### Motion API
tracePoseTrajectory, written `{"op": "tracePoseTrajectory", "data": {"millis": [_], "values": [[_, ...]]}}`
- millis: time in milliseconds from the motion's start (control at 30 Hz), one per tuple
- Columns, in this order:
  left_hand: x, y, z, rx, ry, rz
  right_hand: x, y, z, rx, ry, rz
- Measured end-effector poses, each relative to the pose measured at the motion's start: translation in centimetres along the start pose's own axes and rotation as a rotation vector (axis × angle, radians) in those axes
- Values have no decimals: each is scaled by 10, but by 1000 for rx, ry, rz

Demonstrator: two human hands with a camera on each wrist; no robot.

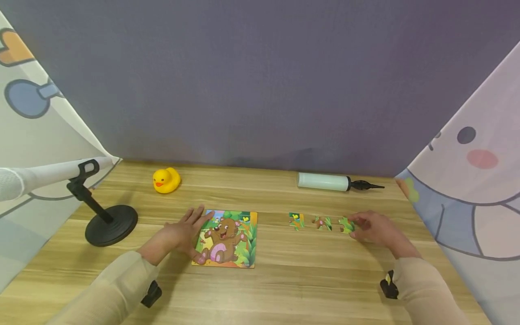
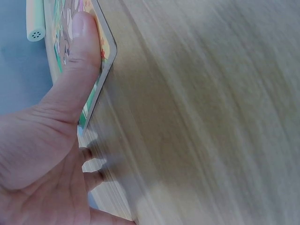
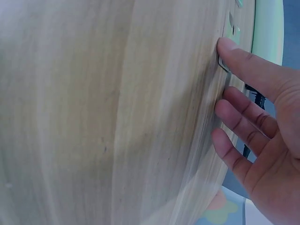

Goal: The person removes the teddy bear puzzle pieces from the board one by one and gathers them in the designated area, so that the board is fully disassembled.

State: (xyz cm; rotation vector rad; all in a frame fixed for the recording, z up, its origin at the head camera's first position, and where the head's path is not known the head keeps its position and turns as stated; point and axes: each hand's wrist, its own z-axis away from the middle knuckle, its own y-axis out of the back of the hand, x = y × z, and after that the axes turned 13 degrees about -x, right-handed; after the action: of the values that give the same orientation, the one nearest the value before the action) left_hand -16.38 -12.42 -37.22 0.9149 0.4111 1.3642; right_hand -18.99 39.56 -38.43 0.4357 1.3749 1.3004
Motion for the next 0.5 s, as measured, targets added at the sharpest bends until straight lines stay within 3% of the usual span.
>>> {"op": "tracePoseTrajectory", "data": {"millis": [500], "values": [[1, 0, 1, 2, 6, -8, -3, 6, -4, -81, -66, -4]]}}
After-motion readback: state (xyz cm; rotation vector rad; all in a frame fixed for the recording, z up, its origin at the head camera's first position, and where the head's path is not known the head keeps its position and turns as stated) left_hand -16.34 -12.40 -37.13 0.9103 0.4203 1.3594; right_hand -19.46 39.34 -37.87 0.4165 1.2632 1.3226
